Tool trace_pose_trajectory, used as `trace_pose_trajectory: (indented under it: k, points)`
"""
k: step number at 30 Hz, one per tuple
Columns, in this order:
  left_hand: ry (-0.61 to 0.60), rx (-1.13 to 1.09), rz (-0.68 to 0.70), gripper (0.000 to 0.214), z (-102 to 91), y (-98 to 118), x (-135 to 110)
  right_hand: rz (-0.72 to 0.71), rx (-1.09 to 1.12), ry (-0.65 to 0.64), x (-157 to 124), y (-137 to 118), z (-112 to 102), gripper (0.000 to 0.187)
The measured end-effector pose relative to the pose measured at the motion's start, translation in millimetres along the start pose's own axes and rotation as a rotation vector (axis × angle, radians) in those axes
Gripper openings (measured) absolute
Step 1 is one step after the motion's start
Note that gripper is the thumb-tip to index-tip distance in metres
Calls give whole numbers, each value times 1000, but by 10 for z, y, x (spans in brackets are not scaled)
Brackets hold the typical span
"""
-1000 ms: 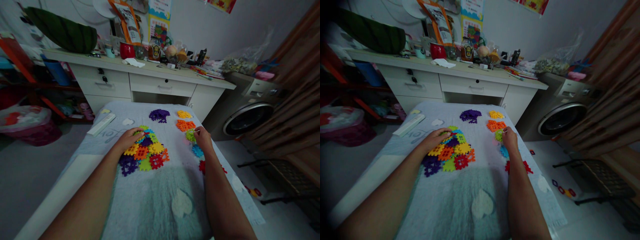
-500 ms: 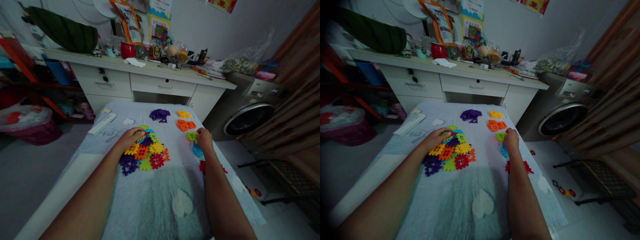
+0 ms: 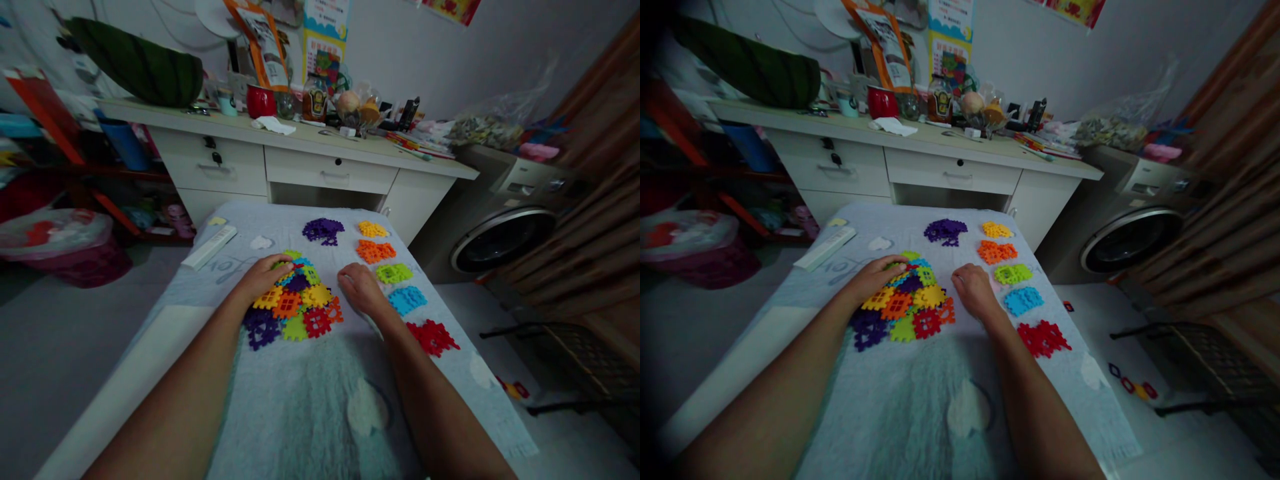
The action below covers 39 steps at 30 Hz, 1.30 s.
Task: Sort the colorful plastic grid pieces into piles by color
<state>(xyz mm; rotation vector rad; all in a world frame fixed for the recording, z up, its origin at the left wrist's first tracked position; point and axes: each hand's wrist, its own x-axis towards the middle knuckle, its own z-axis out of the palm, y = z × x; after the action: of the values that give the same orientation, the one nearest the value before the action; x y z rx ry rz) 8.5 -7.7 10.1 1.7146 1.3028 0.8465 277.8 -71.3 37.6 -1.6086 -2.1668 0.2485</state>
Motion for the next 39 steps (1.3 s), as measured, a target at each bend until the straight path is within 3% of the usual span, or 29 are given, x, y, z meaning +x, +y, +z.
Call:
trace_pose_trajectory:
  k: [3, 10, 16, 25, 35, 39]
  points:
    - [3, -2, 8, 50, 7, -2, 1, -45, 84, -45, -7, -196, 133, 30]
    - [-4, -17, 17, 52, 9, -14, 12, 14, 82, -61, 107, -410, 304, 53]
    - [-6, 1, 34, 50, -2, -2, 5, 52, 122, -54, 145, -419, 368, 49]
    - [-13, -21, 24, 48, 2, -5, 6, -48, 333, 81, 129, -305, 436, 54]
    - [-4, -15, 21, 52, 17, -35, 26, -78, 244, 245, 80, -155, 231, 47]
    - [-2, -23, 21, 55, 16, -30, 31, 36, 55, 272, 57, 59, 4, 40]
